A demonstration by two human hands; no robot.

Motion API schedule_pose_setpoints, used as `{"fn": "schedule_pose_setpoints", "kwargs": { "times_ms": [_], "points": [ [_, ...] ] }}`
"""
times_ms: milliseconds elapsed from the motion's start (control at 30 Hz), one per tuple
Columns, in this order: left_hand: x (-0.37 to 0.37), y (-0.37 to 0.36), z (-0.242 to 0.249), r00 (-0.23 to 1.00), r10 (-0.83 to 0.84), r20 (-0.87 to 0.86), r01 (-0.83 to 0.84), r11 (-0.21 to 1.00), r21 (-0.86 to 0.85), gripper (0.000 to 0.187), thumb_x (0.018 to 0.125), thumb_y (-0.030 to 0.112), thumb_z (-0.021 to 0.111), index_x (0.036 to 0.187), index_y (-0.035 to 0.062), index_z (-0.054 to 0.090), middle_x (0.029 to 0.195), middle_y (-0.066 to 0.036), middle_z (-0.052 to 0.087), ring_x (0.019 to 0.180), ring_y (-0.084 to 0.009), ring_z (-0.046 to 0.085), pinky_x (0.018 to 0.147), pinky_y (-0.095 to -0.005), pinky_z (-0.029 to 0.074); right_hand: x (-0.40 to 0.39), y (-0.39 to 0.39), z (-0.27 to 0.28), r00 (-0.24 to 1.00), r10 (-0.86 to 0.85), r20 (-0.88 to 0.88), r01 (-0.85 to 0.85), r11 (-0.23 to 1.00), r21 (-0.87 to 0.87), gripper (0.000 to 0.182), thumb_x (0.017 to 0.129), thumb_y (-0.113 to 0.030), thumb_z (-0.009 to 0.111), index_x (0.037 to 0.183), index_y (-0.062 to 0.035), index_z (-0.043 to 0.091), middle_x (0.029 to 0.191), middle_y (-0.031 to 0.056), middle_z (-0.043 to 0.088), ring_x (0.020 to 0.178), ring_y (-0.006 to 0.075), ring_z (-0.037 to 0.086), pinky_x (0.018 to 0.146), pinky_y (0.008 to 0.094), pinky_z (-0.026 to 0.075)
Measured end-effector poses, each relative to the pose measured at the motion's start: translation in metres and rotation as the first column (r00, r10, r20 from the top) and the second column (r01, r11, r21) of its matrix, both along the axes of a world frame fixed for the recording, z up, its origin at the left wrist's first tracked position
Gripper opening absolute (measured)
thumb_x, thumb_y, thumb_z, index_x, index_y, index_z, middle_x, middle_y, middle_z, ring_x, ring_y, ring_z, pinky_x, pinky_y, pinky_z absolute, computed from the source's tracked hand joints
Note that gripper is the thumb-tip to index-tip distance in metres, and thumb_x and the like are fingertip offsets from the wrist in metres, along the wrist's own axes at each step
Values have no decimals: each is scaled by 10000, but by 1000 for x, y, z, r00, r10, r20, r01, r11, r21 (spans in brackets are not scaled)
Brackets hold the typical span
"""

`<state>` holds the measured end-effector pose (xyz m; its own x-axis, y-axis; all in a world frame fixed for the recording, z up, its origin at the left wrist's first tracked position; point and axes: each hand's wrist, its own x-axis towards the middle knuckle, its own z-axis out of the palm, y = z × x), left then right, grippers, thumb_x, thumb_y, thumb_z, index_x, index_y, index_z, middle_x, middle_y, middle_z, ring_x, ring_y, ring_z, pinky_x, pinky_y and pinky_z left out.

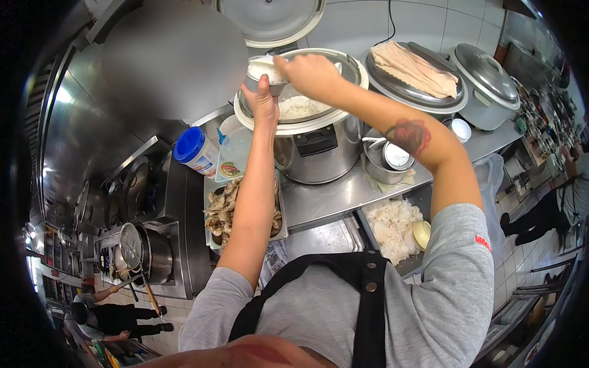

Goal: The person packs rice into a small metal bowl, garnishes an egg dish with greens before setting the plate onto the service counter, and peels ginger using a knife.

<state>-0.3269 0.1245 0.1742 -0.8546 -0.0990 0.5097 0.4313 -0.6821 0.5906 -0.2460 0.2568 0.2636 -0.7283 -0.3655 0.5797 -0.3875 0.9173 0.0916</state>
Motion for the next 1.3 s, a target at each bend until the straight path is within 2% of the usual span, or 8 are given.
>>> {"fn": "schedule_pose_setpoints", "kwargs": {
  "times_ms": [133,267,367,733,833,967,1133,1300],
  "points": [
    [-9,0,-6,998,49,-25,-49,999,-2,895,661,274,806,1328,94,237,1234,-109,393,1124,-240,435,942,-373,412,-8,3,3,997,46,62,-49,997,58,418,820,-111,525,1237,-81,503,765,173,662,683,353,650,622,451,519],
    [-16,-4,-10,1000,21,-23,-20,1000,19,959,669,344,787,1380,213,156,1310,-110,351,1168,-291,439,897,-476,471,-26,17,17,985,165,59,-138,938,-319,225,887,-188,475,1023,-45,582,825,230,647,775,423,625,682,464,510],
    [-5,-3,-3,1000,20,1,-20,999,30,973,659,359,784,1382,216,149,1313,-109,346,1167,-298,446,888,-484,475,-55,29,-7,998,26,52,-6,937,-350,221,871,-156,474,1030,-35,568,816,228,647,766,420,625,665,476,508],
    [3,-3,-1,997,66,51,-68,997,43,940,640,323,802,1347,115,217,1243,-109,387,1126,-244,441,915,-373,443,-28,23,11,986,133,96,-123,987,-99,183,855,-147,485,959,-46,597,785,191,655,741,361,647,667,472,505],
    [9,-1,5,997,76,29,-78,995,61,939,647,312,791,1352,119,201,1263,-115,370,1138,-255,433,924,-376,436,-34,32,8,956,224,188,-74,808,-585,217,883,-150,466,1014,-28,588,787,186,656,718,338,650,657,454,506],
    [9,-1,8,995,102,-22,-100,991,92,962,635,287,807,1351,116,188,1270,-124,358,1150,-268,425,951,-384,418,-23,23,-40,844,295,447,214,580,-786,227,899,-70,431,1091,24,505,726,96,613,576,163,565,539,335,483],
    [4,0,3,984,146,-103,-146,989,11,946,630,235,815,1342,110,204,1255,-120,358,1148,-267,424,974,-395,401,-11,-5,-54,992,119,52,-56,756,-652,215,891,-83,463,1068,33,506,717,213,613,672,357,619,565,436,481],
    [1,0,3,986,142,-89,-139,990,39,919,640,237,806,1331,112,214,1257,-109,356,1151,-266,423,955,-402,419,-1,-8,-42,989,142,32,-102,833,-543,242,879,-79,487,1103,0,539,727,221,611,712,399,608,631,438,487]
  ]
}}
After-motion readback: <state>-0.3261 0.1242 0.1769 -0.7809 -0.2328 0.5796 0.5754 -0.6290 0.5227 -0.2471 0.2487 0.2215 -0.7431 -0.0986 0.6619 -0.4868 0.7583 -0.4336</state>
